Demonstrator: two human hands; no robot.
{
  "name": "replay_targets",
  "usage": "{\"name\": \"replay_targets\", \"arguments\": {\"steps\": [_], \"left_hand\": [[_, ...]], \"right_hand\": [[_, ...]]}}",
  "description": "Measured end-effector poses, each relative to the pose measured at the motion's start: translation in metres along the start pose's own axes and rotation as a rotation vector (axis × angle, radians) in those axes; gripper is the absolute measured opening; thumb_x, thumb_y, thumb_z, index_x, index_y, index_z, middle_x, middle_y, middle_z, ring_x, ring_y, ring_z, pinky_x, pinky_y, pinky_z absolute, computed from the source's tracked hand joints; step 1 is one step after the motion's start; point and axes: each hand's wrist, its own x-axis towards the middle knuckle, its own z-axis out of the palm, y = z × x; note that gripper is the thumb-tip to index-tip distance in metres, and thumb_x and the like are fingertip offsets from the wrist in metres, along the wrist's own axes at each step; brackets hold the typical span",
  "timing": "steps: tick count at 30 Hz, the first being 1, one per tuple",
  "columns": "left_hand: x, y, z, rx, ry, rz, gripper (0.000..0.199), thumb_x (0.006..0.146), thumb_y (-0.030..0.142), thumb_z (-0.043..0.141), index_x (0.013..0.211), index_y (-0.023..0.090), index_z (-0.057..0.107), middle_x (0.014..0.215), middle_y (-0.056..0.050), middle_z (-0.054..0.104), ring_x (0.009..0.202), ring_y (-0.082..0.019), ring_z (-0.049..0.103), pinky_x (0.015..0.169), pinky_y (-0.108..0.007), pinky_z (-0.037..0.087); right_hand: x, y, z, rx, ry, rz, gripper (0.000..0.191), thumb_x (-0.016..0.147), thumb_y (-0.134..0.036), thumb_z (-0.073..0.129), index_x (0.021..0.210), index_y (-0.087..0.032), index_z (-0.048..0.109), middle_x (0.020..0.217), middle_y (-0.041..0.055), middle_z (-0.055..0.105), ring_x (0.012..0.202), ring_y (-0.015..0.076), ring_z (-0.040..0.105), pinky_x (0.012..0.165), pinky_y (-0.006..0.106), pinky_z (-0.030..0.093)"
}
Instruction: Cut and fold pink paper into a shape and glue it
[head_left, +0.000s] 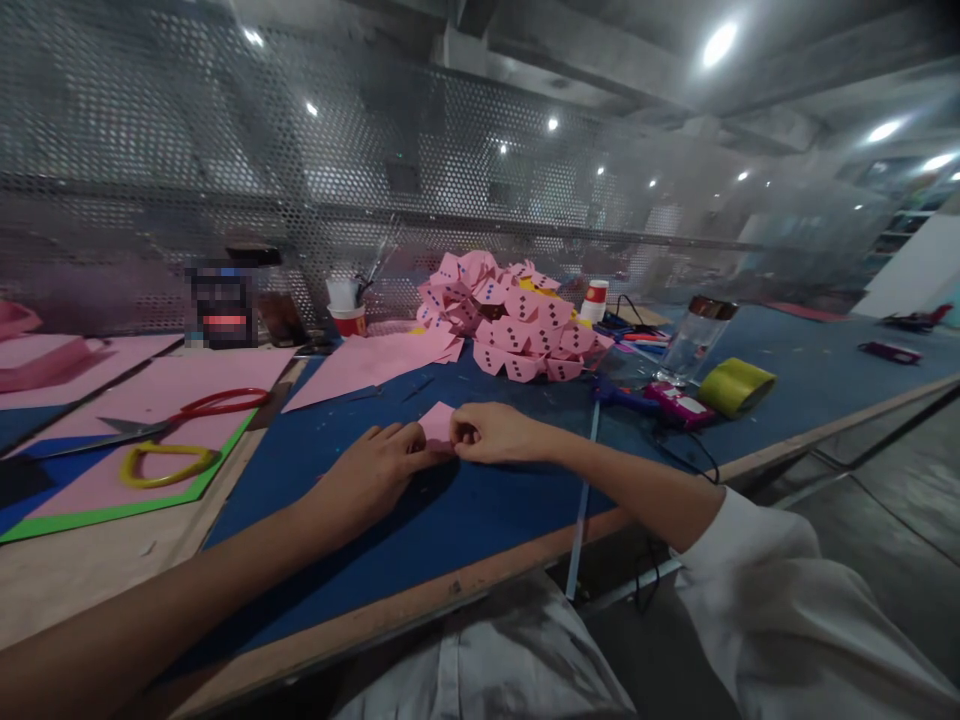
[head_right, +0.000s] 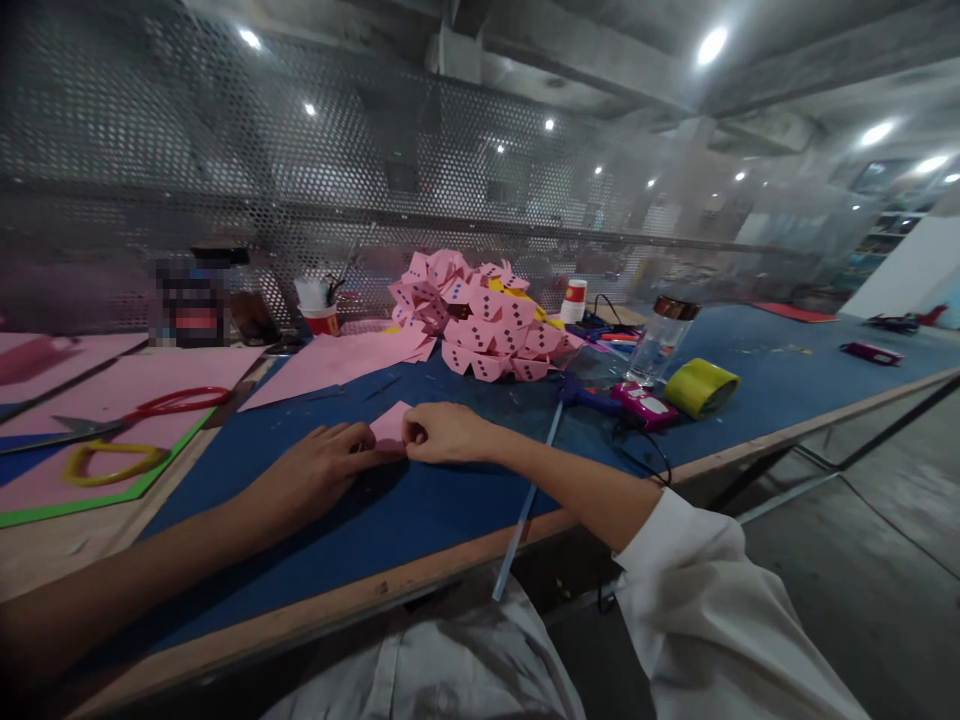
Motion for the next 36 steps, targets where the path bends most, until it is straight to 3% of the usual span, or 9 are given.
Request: {"name": "replay_targets", "arguments": {"steps": [11, 19, 28, 36], "left_hand": [[-0.001, 0.001, -0.003, -0.062, -0.01, -0.012, 0.051, 0.097, 0.007, 0.045, 0.135, 0.035, 0.062, 0.103, -0.007, 0.062, 0.087, -0.023, 0.057, 0.077, -0.035, 0.041], [-0.003, -0.003, 0.006, -0.112, 0.067, 0.004, 0.052, 0.098, 0.007, 0.042, 0.136, 0.038, 0.062, 0.104, -0.006, 0.061, 0.087, -0.022, 0.056, 0.079, -0.034, 0.041], [-0.003, -0.006, 0.009, -0.111, 0.078, 0.022, 0.056, 0.1, 0.008, 0.037, 0.143, 0.039, 0.054, 0.103, -0.006, 0.06, 0.086, -0.021, 0.056, 0.08, -0.036, 0.043], [-0.004, -0.006, 0.01, -0.137, 0.086, 0.021, 0.054, 0.1, 0.01, 0.038, 0.14, 0.039, 0.058, 0.104, -0.006, 0.06, 0.087, -0.021, 0.057, 0.08, -0.036, 0.044]], "right_hand": [[-0.003, 0.008, -0.006, 0.038, -0.049, 0.029, 0.011, 0.077, -0.02, 0.065, 0.087, -0.016, 0.066, 0.086, 0.0014, 0.067, 0.075, 0.0135, 0.057, 0.063, 0.022, 0.035], [-0.014, 0.008, -0.018, -0.005, -0.055, 0.12, 0.009, 0.075, -0.018, 0.063, 0.083, -0.017, 0.066, 0.084, 0.0014, 0.068, 0.074, 0.0134, 0.058, 0.061, 0.022, 0.035], [-0.029, 0.026, -0.027, -0.012, -0.043, 0.181, 0.009, 0.074, -0.018, 0.062, 0.083, -0.017, 0.065, 0.085, 0.0017, 0.068, 0.075, 0.0136, 0.058, 0.062, 0.021, 0.036], [-0.047, 0.032, -0.043, -0.059, -0.031, 0.257, 0.008, 0.075, -0.015, 0.062, 0.082, -0.016, 0.065, 0.084, 0.0016, 0.067, 0.076, 0.0139, 0.059, 0.063, 0.022, 0.037]]}}
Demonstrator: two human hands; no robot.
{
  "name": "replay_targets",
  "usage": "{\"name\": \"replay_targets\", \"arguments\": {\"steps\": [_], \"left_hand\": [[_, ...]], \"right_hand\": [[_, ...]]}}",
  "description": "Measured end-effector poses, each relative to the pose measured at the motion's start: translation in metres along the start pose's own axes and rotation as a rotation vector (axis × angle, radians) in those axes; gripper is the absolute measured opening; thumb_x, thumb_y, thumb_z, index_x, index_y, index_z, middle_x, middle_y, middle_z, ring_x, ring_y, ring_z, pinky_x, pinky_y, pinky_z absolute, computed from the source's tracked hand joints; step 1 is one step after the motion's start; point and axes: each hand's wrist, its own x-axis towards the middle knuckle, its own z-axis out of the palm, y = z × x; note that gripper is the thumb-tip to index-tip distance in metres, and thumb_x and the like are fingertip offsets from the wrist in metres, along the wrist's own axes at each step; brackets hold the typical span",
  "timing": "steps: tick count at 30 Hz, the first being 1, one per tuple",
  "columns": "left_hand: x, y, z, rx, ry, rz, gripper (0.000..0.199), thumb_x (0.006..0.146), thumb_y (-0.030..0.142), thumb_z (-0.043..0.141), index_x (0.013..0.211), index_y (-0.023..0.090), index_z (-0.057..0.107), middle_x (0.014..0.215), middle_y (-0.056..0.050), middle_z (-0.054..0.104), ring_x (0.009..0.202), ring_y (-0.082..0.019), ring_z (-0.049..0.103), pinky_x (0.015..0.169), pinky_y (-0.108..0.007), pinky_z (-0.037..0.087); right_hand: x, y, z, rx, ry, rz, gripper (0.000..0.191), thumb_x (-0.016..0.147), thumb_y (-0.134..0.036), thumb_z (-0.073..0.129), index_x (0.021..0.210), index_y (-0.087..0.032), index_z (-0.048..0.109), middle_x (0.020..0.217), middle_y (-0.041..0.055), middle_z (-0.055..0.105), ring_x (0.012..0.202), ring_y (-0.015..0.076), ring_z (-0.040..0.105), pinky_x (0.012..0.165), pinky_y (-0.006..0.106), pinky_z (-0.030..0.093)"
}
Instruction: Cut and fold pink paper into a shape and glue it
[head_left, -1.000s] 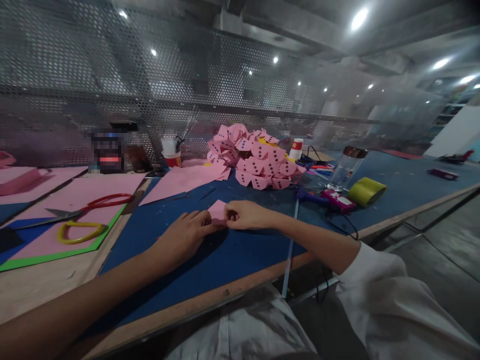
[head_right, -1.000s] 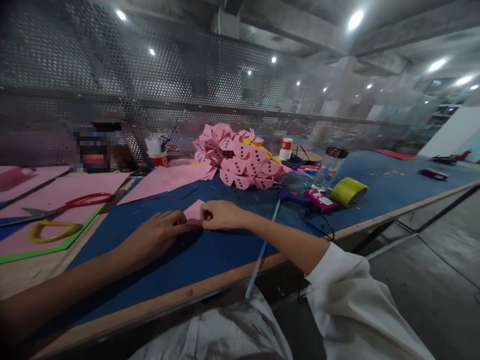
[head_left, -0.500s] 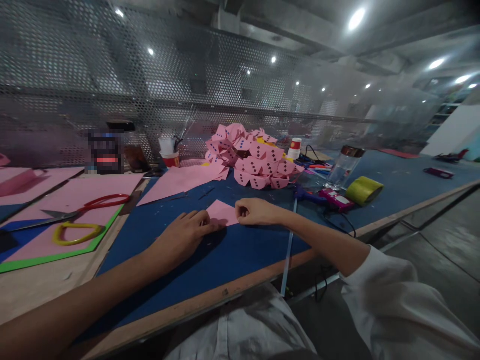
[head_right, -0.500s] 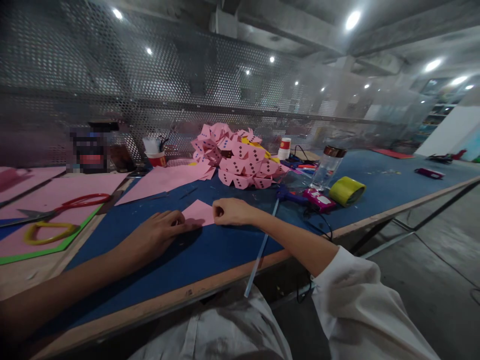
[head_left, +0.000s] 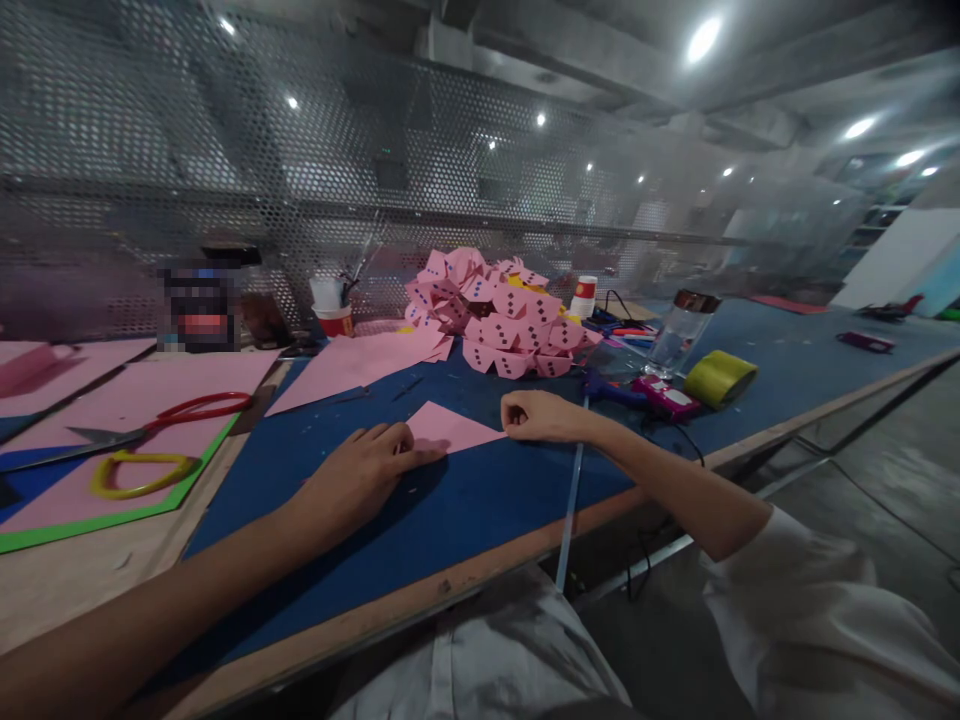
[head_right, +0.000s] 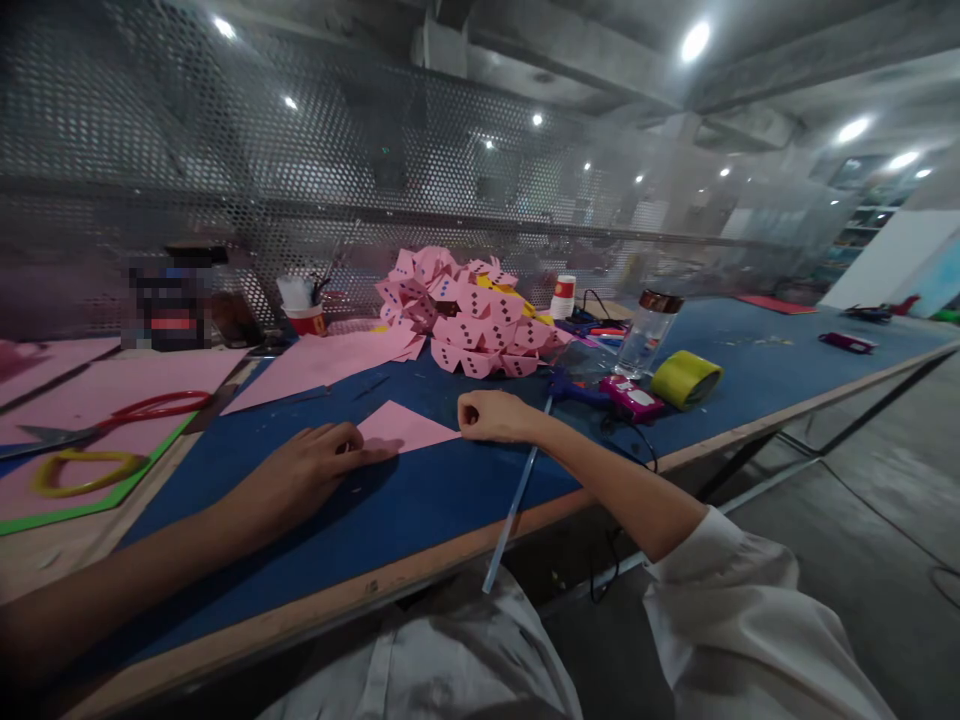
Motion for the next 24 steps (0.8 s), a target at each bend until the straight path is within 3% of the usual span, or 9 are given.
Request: {"name": "replay_targets", "arguments": {"steps": [9, 14, 20, 24], "left_hand": [[0.001, 0.001, -0.002, -0.03, 0.015, -0.005, 0.057, 0.097, 0.005, 0.036, 0.136, 0.037, 0.062, 0.104, -0.006, 0.062, 0.088, -0.021, 0.058, 0.083, -0.036, 0.045], [0.001, 0.001, -0.001, -0.05, 0.018, 0.002, 0.055, 0.098, 0.008, 0.039, 0.14, 0.037, 0.059, 0.104, -0.006, 0.062, 0.088, -0.02, 0.058, 0.082, -0.035, 0.044], [0.003, 0.006, -0.004, 0.001, -0.015, -0.042, 0.049, 0.096, 0.009, 0.043, 0.132, 0.034, 0.065, 0.101, -0.007, 0.062, 0.086, -0.023, 0.058, 0.079, -0.036, 0.044], [0.004, 0.008, -0.009, -0.054, -0.026, -0.086, 0.038, 0.097, 0.011, 0.043, 0.117, 0.025, 0.072, 0.102, -0.008, 0.064, 0.088, -0.023, 0.058, 0.081, -0.038, 0.045]], "right_hand": [[-0.01, 0.016, -0.011, -0.084, 0.038, 0.062, 0.007, 0.075, -0.015, 0.062, 0.08, -0.017, 0.066, 0.084, 0.003, 0.069, 0.074, 0.0152, 0.06, 0.062, 0.023, 0.037], [0.002, 0.002, -0.017, 0.081, 0.098, -0.134, 0.01, 0.082, -0.019, 0.059, 0.087, -0.015, 0.067, 0.086, 0.0036, 0.07, 0.077, 0.0145, 0.061, 0.068, 0.023, 0.041], [0.036, -0.039, 0.014, 0.162, 0.013, -0.358, 0.012, 0.081, -0.017, 0.062, 0.09, -0.014, 0.069, 0.086, 0.0022, 0.069, 0.078, 0.0138, 0.06, 0.068, 0.023, 0.04], [0.044, -0.045, 0.034, 0.19, -0.073, -0.361, 0.014, 0.083, -0.02, 0.062, 0.093, -0.014, 0.069, 0.083, 0.0017, 0.069, 0.075, 0.0136, 0.06, 0.065, 0.022, 0.039]]}}
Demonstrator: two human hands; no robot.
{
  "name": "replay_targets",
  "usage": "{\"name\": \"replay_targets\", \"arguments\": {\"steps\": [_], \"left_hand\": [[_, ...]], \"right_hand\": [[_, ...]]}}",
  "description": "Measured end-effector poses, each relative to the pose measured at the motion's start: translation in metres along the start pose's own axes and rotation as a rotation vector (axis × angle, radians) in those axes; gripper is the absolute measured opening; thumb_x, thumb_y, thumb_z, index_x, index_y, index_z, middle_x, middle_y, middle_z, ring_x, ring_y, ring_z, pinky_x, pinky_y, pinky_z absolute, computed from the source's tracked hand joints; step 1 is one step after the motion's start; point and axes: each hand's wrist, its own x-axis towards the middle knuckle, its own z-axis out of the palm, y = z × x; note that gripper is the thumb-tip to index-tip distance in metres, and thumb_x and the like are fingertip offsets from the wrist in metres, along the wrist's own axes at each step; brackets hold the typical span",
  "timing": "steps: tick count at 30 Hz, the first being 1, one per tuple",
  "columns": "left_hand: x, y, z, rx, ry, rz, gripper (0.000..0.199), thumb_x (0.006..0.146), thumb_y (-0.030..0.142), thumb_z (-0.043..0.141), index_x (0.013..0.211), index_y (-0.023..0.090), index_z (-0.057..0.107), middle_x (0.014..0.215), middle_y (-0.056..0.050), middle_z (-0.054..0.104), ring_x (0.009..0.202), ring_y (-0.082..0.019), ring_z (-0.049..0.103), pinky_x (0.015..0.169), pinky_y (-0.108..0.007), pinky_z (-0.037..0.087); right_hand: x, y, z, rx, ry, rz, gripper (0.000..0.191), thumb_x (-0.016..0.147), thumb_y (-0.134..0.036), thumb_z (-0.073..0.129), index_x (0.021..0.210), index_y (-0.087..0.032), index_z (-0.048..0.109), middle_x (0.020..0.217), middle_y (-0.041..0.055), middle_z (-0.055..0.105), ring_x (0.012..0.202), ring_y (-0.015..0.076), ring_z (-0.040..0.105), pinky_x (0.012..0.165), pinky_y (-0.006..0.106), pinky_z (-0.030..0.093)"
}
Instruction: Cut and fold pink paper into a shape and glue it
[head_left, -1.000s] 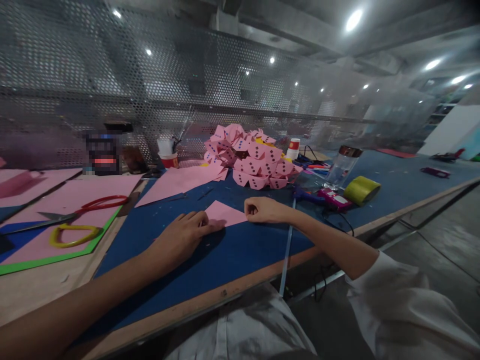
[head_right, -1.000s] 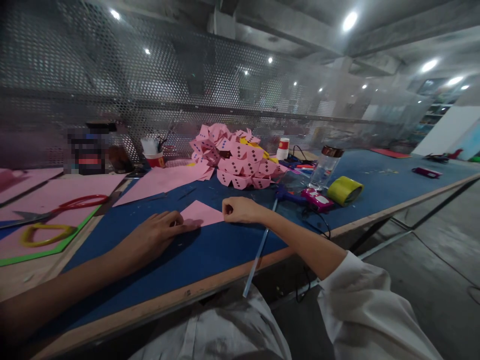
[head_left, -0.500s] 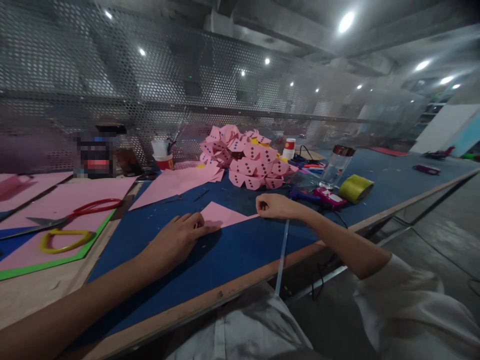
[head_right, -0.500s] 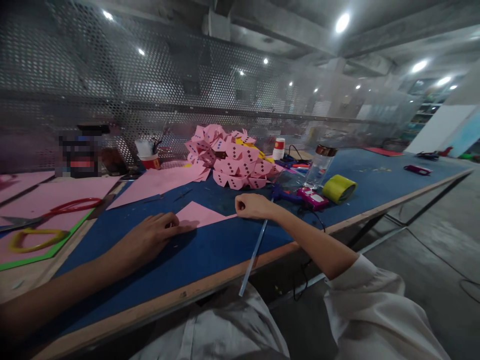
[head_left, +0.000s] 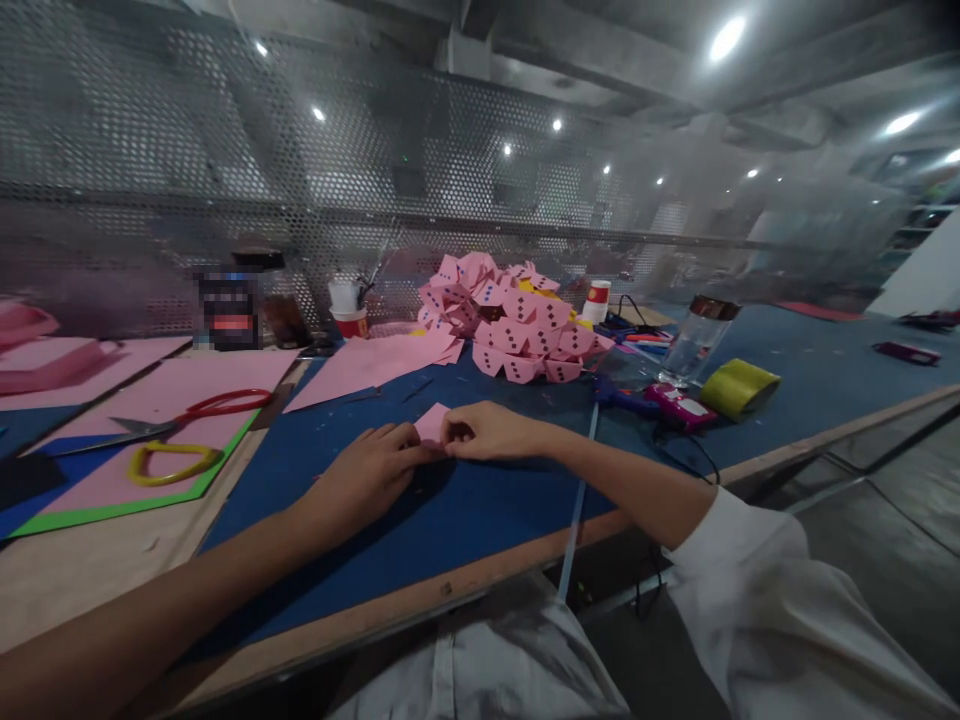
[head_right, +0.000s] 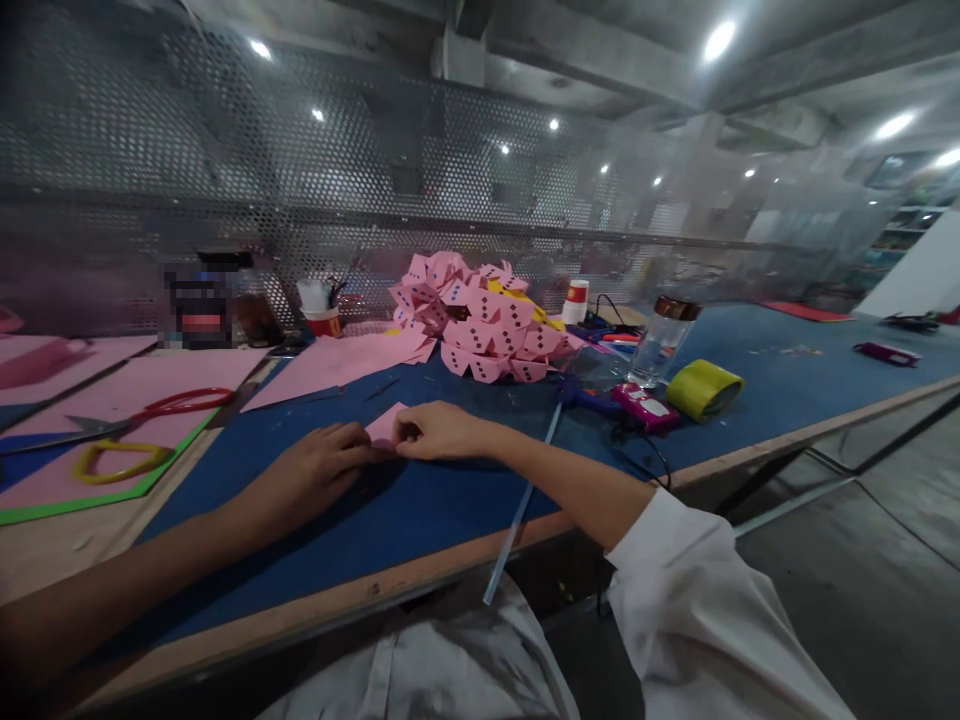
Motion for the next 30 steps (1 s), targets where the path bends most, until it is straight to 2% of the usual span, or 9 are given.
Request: {"name": "replay_targets", "arguments": {"steps": [6, 15, 20, 30], "left_hand": [[0.002, 0.0, -0.001, -0.183, 0.064, -0.132, 0.02, 0.091, 0.015, 0.049, 0.093, 0.02, 0.069, 0.091, -0.005, 0.064, 0.086, -0.021, 0.061, 0.076, -0.031, 0.045], [0.022, 0.013, -0.006, -0.321, 0.015, -0.384, 0.021, 0.08, 0.018, 0.051, 0.086, 0.02, 0.072, 0.084, -0.003, 0.07, 0.075, -0.02, 0.064, 0.067, -0.028, 0.043], [0.03, 0.014, -0.005, -0.389, -0.03, -0.51, 0.021, 0.081, 0.028, 0.055, 0.089, 0.021, 0.073, 0.084, -0.003, 0.074, 0.077, -0.022, 0.067, 0.065, -0.028, 0.042], [0.03, 0.004, -0.001, -0.454, -0.048, -0.499, 0.024, 0.079, 0.035, 0.06, 0.088, 0.019, 0.074, 0.082, -0.004, 0.075, 0.074, -0.022, 0.068, 0.065, -0.028, 0.044]], "right_hand": [[-0.005, 0.006, 0.005, 0.053, 0.028, -0.01, 0.013, 0.081, -0.014, 0.062, 0.092, -0.015, 0.068, 0.083, 0.0, 0.068, 0.075, 0.0122, 0.061, 0.068, 0.021, 0.04], [-0.004, 0.003, 0.005, 0.033, 0.035, 0.022, 0.012, 0.079, -0.013, 0.062, 0.089, -0.016, 0.068, 0.081, -0.0001, 0.067, 0.075, 0.0127, 0.059, 0.065, 0.021, 0.037], [-0.004, 0.004, 0.007, 0.012, 0.041, 0.037, 0.013, 0.079, -0.018, 0.062, 0.091, -0.017, 0.069, 0.082, 0.0002, 0.067, 0.074, 0.0132, 0.059, 0.063, 0.022, 0.036], [-0.003, 0.007, 0.008, 0.01, 0.047, 0.035, 0.014, 0.08, -0.019, 0.065, 0.094, -0.016, 0.07, 0.084, 0.0004, 0.068, 0.076, 0.0133, 0.06, 0.064, 0.022, 0.036]]}}
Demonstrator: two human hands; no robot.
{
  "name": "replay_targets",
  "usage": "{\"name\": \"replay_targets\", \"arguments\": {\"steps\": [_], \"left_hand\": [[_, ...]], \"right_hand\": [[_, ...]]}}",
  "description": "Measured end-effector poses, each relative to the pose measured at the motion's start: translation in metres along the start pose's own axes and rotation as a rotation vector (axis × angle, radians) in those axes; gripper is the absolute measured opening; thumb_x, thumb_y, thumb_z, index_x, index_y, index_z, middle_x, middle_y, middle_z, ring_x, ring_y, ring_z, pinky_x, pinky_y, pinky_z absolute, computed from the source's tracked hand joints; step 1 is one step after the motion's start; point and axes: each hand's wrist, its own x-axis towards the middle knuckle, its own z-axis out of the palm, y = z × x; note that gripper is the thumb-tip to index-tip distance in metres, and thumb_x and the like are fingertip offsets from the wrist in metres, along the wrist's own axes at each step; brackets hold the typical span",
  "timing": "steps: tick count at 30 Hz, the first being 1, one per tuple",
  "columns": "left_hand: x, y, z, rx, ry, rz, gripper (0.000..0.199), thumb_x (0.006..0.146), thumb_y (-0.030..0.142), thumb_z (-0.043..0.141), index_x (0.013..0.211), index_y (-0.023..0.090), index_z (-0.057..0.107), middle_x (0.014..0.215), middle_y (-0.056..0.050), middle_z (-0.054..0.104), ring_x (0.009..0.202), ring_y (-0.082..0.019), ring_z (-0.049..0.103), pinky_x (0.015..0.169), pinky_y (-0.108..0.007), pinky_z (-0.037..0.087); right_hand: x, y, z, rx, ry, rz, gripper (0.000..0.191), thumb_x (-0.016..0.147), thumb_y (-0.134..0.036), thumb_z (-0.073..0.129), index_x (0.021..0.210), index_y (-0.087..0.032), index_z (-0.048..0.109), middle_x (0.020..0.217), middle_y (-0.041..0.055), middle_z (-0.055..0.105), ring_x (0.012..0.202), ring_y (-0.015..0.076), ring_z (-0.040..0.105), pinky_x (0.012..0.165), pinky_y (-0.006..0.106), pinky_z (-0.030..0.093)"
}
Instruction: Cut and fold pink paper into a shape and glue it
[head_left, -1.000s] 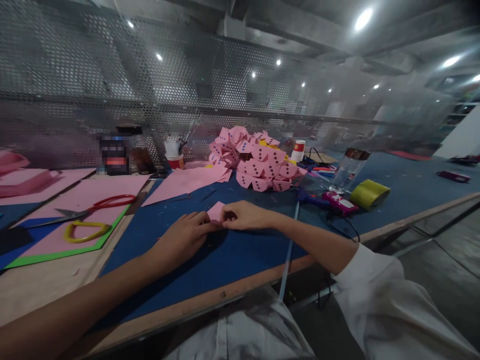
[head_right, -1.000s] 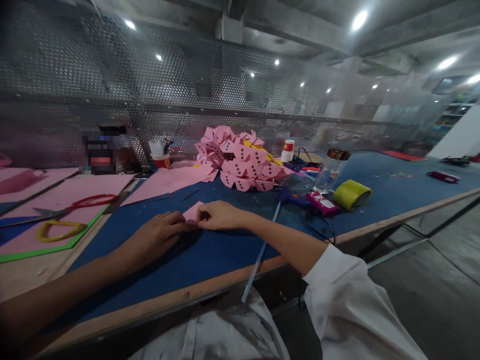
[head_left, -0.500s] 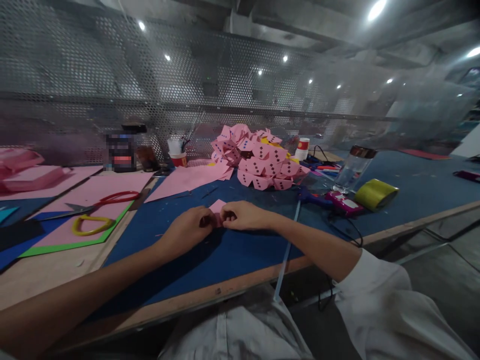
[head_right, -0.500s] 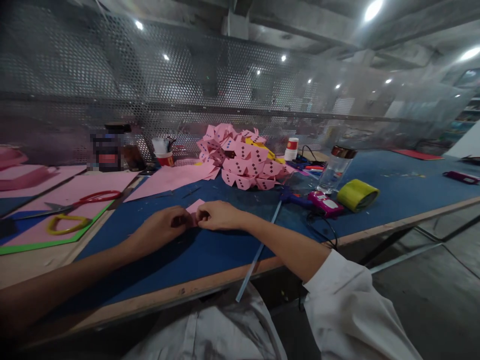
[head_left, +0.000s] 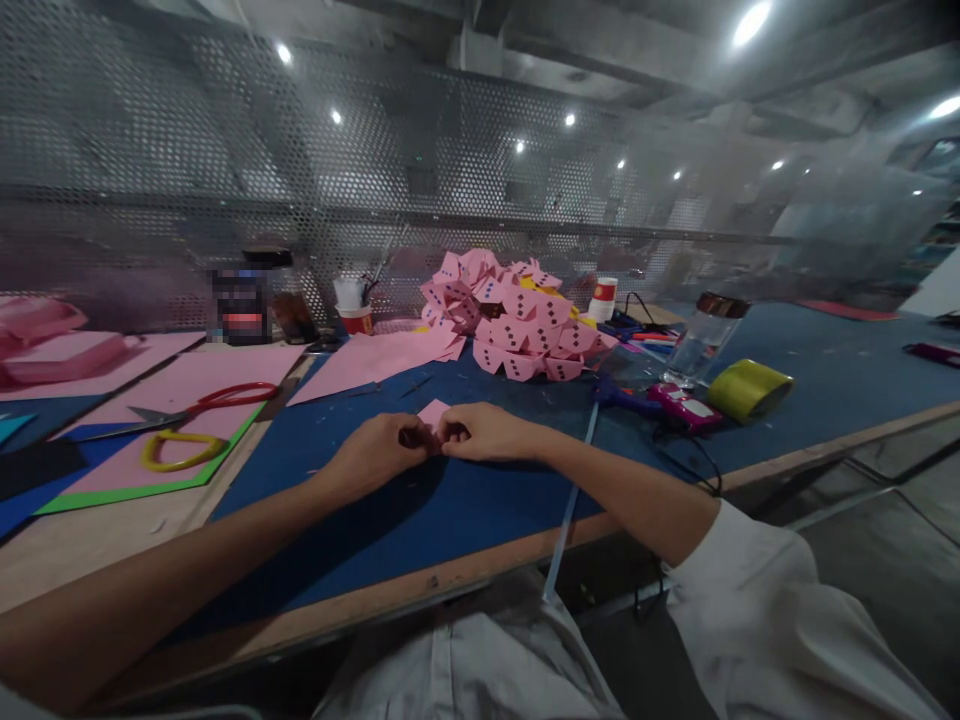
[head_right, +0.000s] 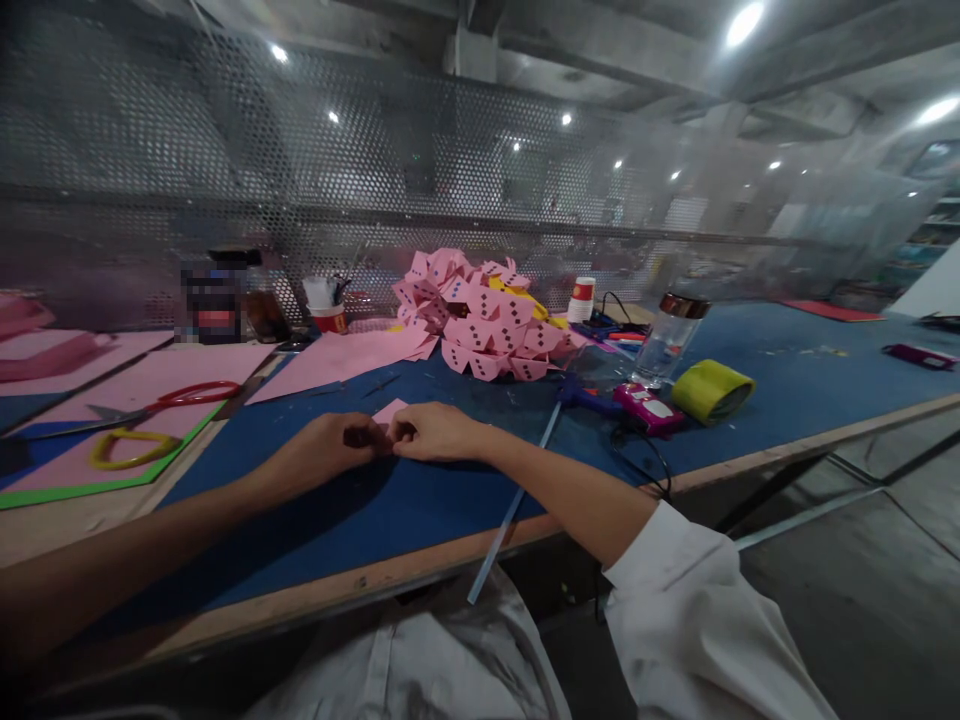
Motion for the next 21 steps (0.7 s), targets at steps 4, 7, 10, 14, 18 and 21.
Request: {"name": "replay_targets", "arguments": {"steps": [4, 7, 10, 14, 18, 21], "left_hand": [[-0.0005, -0.0026, -0.001, -0.033, -0.016, 0.017, 0.023, 0.079, 0.033, 0.059, 0.088, 0.02, 0.076, 0.084, -0.004, 0.076, 0.078, -0.022, 0.069, 0.069, -0.028, 0.047], [-0.0026, -0.0022, -0.0024, -0.018, -0.006, 0.011, 0.022, 0.078, 0.031, 0.058, 0.087, 0.019, 0.075, 0.084, -0.004, 0.076, 0.077, -0.022, 0.069, 0.069, -0.029, 0.047], [-0.0051, -0.0019, -0.0038, 0.014, -0.004, 0.007, 0.021, 0.079, 0.032, 0.058, 0.086, 0.019, 0.073, 0.082, -0.004, 0.075, 0.075, -0.022, 0.068, 0.067, -0.029, 0.045], [-0.0065, -0.0029, -0.005, 0.036, -0.004, 0.003, 0.02, 0.08, 0.034, 0.057, 0.084, 0.019, 0.07, 0.08, -0.004, 0.074, 0.074, -0.022, 0.067, 0.065, -0.028, 0.042], [-0.0074, -0.0038, -0.0061, 0.045, -0.015, -0.002, 0.019, 0.08, 0.034, 0.057, 0.083, 0.019, 0.068, 0.078, -0.003, 0.073, 0.073, -0.021, 0.066, 0.064, -0.028, 0.041], [-0.0091, -0.0045, -0.0066, 0.045, -0.009, -0.002, 0.019, 0.081, 0.034, 0.056, 0.082, 0.019, 0.067, 0.076, -0.003, 0.072, 0.071, -0.021, 0.066, 0.063, -0.028, 0.04]], "right_hand": [[-0.0006, 0.0005, 0.0002, 0.003, -0.001, -0.007, 0.014, 0.081, -0.019, 0.065, 0.094, -0.016, 0.07, 0.084, 0.0007, 0.068, 0.075, 0.0133, 0.06, 0.065, 0.022, 0.037], [-0.0009, 0.0005, -0.0002, 0.012, -0.001, -0.004, 0.013, 0.081, -0.019, 0.065, 0.093, -0.016, 0.069, 0.084, 0.0013, 0.069, 0.076, 0.0134, 0.06, 0.065, 0.022, 0.038], [-0.0009, 0.0008, -0.0005, 0.015, -0.005, -0.01, 0.013, 0.08, -0.018, 0.064, 0.092, -0.016, 0.069, 0.085, 0.0013, 0.069, 0.076, 0.0136, 0.061, 0.065, 0.022, 0.038], [-0.0004, 0.0018, -0.0001, 0.007, -0.008, -0.016, 0.013, 0.08, -0.018, 0.063, 0.091, -0.017, 0.069, 0.086, 0.0014, 0.07, 0.076, 0.0139, 0.061, 0.064, 0.022, 0.038], [-0.0005, 0.0016, -0.0002, 0.009, -0.009, -0.027, 0.013, 0.08, -0.018, 0.063, 0.091, -0.016, 0.069, 0.086, 0.0016, 0.07, 0.077, 0.0142, 0.062, 0.065, 0.022, 0.039], [-0.0005, 0.0013, -0.0008, 0.015, -0.01, -0.033, 0.013, 0.08, -0.018, 0.062, 0.091, -0.016, 0.069, 0.085, 0.0013, 0.07, 0.076, 0.0138, 0.062, 0.065, 0.022, 0.039]]}}
